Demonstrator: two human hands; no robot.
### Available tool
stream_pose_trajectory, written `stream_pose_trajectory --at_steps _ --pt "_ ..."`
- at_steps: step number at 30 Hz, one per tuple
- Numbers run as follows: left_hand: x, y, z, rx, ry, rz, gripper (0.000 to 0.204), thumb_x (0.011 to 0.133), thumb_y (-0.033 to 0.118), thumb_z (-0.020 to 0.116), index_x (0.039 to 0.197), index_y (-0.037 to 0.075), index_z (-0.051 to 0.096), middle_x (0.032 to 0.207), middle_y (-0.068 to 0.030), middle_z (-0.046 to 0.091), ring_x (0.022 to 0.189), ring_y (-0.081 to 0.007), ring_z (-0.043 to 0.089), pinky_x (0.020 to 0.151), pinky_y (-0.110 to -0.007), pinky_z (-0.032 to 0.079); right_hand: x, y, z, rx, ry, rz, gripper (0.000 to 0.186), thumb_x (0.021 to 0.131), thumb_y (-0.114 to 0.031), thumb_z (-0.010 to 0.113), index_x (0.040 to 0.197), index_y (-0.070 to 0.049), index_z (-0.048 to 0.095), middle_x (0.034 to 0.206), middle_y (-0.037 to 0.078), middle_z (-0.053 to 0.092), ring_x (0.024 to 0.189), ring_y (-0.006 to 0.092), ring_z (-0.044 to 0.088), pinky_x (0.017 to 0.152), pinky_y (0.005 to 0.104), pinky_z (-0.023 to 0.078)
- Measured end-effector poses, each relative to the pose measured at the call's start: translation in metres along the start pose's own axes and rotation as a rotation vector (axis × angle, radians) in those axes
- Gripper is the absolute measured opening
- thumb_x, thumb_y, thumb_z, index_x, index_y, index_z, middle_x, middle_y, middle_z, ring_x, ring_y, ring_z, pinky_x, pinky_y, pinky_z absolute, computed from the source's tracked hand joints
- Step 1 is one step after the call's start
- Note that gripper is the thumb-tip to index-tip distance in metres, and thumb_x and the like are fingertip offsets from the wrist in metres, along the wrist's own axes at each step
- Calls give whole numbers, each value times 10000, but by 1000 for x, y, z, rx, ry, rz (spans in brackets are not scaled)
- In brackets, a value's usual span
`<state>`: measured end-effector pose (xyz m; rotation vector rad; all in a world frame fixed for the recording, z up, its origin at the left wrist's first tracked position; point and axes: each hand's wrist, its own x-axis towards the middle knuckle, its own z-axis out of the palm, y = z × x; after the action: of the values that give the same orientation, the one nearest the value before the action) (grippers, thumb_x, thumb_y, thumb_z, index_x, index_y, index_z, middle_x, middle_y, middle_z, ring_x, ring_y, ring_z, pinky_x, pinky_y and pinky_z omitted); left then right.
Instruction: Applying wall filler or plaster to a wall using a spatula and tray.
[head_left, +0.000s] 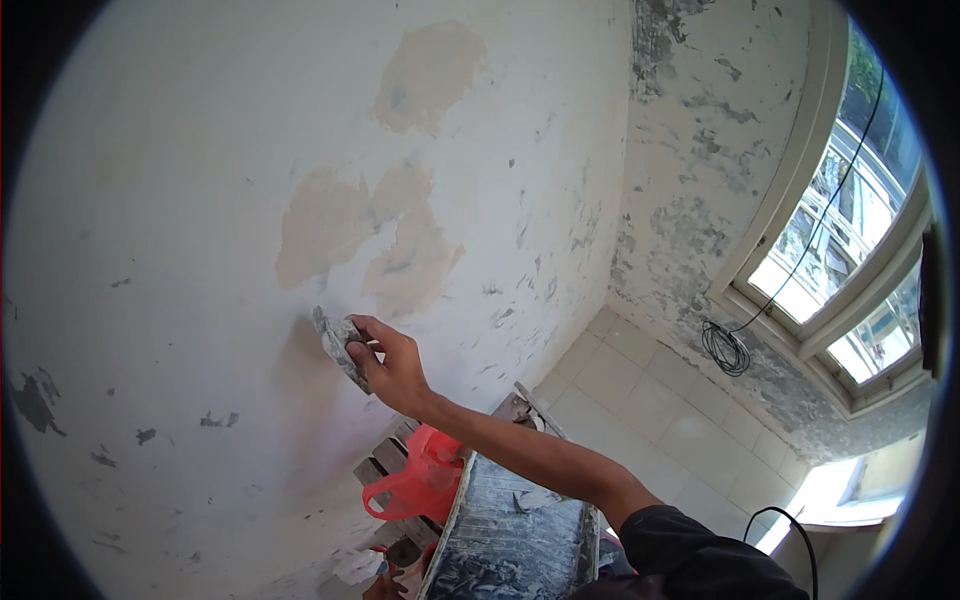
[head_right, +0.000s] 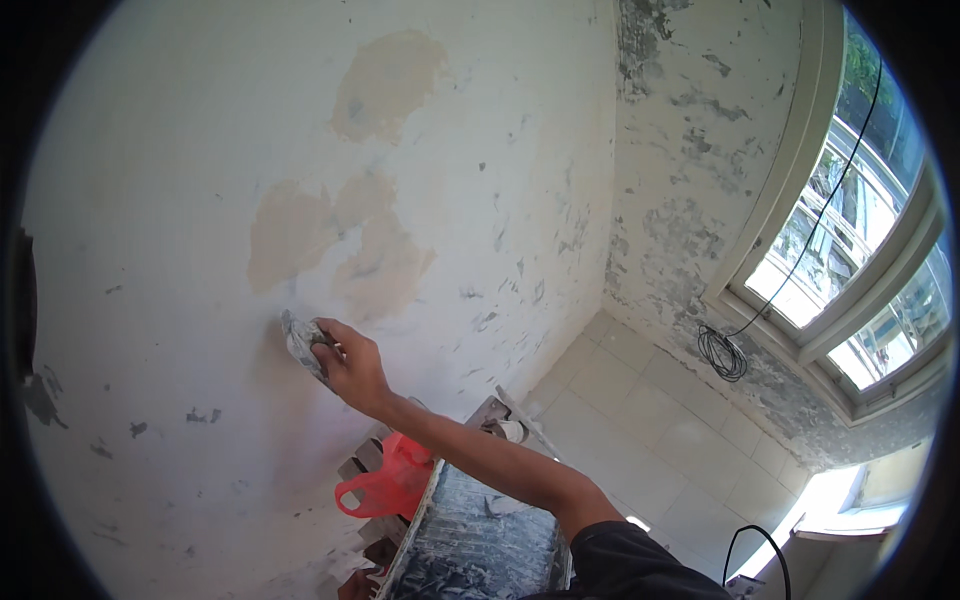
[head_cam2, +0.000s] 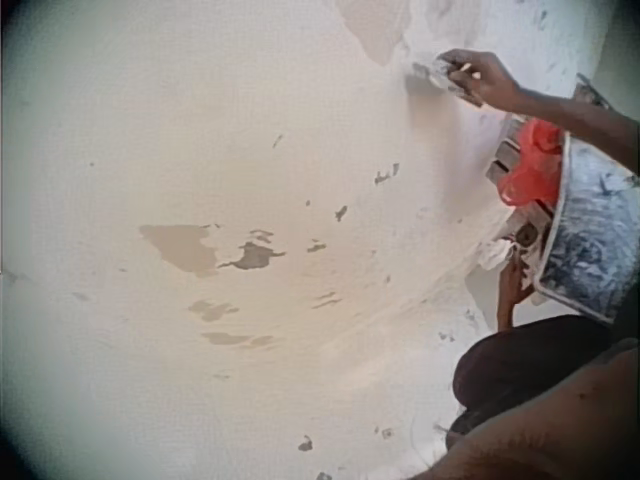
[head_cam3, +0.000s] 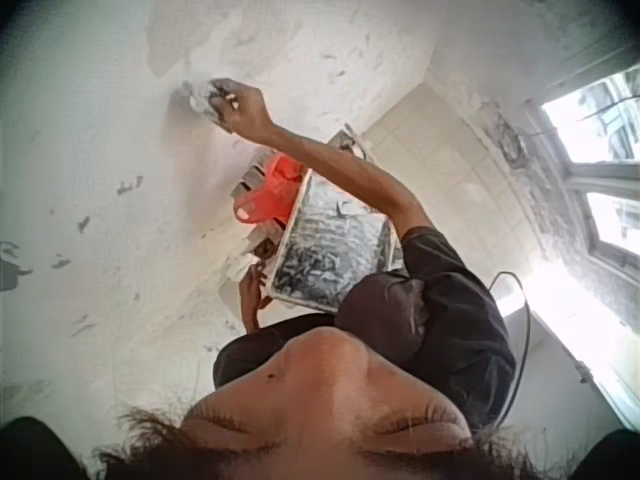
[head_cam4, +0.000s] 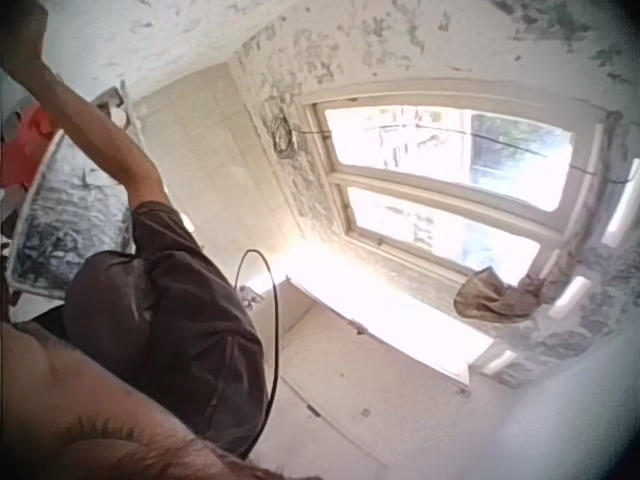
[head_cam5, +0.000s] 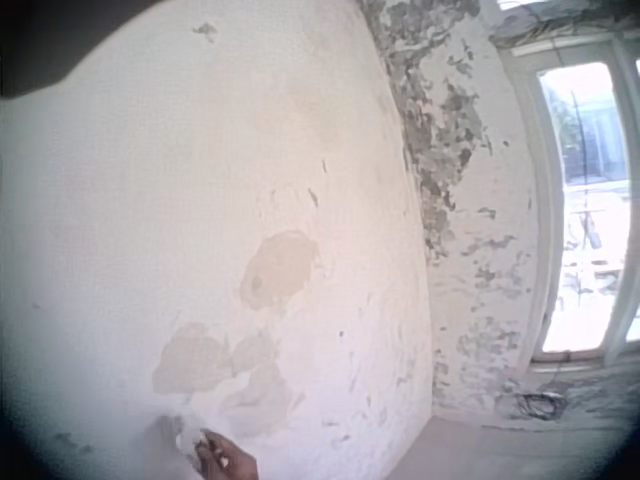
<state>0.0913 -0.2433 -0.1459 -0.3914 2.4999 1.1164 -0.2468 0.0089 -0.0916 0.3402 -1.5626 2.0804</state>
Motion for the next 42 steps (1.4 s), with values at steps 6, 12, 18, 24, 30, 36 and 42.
stream_pose_trajectory --at_steps 6,12,18,24,30,36,42 --pt "-1 -9 -8 -93 88 41 562 1044 487 399 1222 19 653 877 -138 674 758 -243 631 687 -384 500 40 -4 -79 173 386 262 226 1018 -59 483 1218 8 565 919 23 626 773 63 568 612 233 484" --pt "-2 -10 -21 -3 67 14 565 1048 490 383 1182 19 666 862 -133 667 763 -245 632 699 -397 492 87 14 -89 -204 574 -26 254 951 -25 565 1202 9 588 1013 113 643 882 182 615 753 307 517" --pt "-1 -10 -22 36 79 27 588 1039 523 379 1184 32 668 856 -140 667 764 -253 634 703 -404 492 56 -1 -31 -339 564 -142 274 851 45 621 1116 -23 608 981 123 645 874 305 572 779 396 465" --pt "3 -8 -24 45 80 -7 589 1037 524 382 1171 29 674 869 -151 672 777 -258 639 710 -403 498 -15 3 -15 -10 56 91 259 936 -21 589 1195 -7 589 882 75 649 752 153 597 715 317 522" --pt "-4 -12 -23 -58 124 33 543 1045 475 410 1178 16 667 843 -129 666 766 -231 626 693 -376 499 62 -1 -86 -29 599 143 240 975 -57 536 1199 10 594 950 71 660 764 106 588 700 281 513" --pt "2 -13 -26 -39 97 48 520 1051 452 411 1170 17 670 847 -124 663 774 -212 622 690 -364 492 82 16 -72 -368 632 -108 235 900 2 620 1135 19 626 1019 122 666 883 184 628 771 325 522" --pt "5 3 -19 -23 107 77 540 1049 477 395 1159 29 678 845 -120 661 770 -214 622 692 -368 488 8 8 -11 -433 256 -213 346 831 41 668 1170 -21 636 992 116 689 905 254 618 813 347 506"
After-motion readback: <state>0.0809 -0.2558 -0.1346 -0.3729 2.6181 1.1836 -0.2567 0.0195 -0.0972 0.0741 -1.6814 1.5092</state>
